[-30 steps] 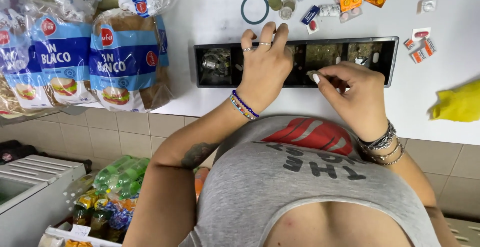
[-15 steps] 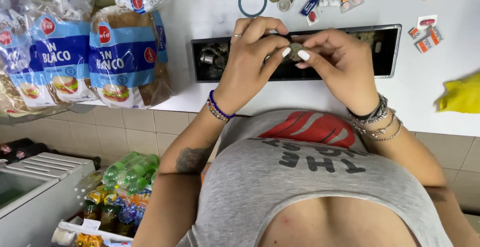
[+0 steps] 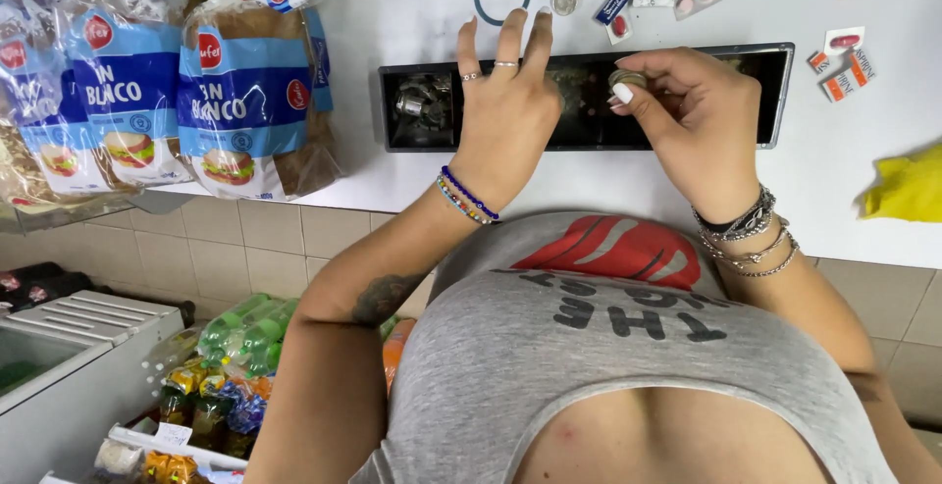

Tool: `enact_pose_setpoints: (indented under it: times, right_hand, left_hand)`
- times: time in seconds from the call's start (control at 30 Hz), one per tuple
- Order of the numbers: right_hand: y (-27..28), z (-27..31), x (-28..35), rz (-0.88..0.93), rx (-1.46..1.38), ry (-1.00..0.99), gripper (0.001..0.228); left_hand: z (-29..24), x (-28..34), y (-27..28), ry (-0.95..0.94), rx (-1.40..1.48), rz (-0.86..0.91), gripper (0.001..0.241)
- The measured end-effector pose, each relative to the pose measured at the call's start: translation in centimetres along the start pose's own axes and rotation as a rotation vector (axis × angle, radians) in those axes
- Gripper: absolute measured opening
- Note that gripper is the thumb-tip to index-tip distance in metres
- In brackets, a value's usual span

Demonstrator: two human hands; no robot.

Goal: Sorting and organizing various small items including coins and medication into a multi-compartment tray at a store counter.

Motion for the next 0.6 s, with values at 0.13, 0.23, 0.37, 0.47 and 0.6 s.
enact_pose_setpoints:
  times: [0.13,0.23,0.37,0.47,0.6]
  right_hand:
    - [-0.3,-1.1,0.1,0.021,-0.066,-0.043,0.015]
    - [-0.3,-1.1,0.0,0.028,-0.064,-0.038,0.014]
    - [-0.1,-0.7,0.0,0.052,-0.124,-0.048,0.014]
    - [-0.7,0.0,-0.2,0.086,-0.141,-0.017,0.014]
    - [-1.9,1.2,-0.3,0.16,-0.196,-0.02,0.013]
  left_hand:
    - [-0.2,-0.1,-0.8,-0.095,0.005,0.022,0.016]
    - [-0.1,0.0,-1.1,-0.189,0.047,0.043,0.015]
    - [1.0,-0.7,0.7,-0.227,0.112,0.025,0.015]
    - [2.0,-1.9,2.8,-0.06,0.361,0.066,0.019]
    - [2.0,-2.0,3.3,0.153,0.643,0.086,0.01]
Point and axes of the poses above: each hand's wrist, its own x-axis away from the middle knuckle, its own y-axis out of the back of the hand, z = x × y, the point moved 8 cm from there along -x, towards the middle knuckle, and after that the axes turned 14 degrees about -z, right-handed, at the moved point
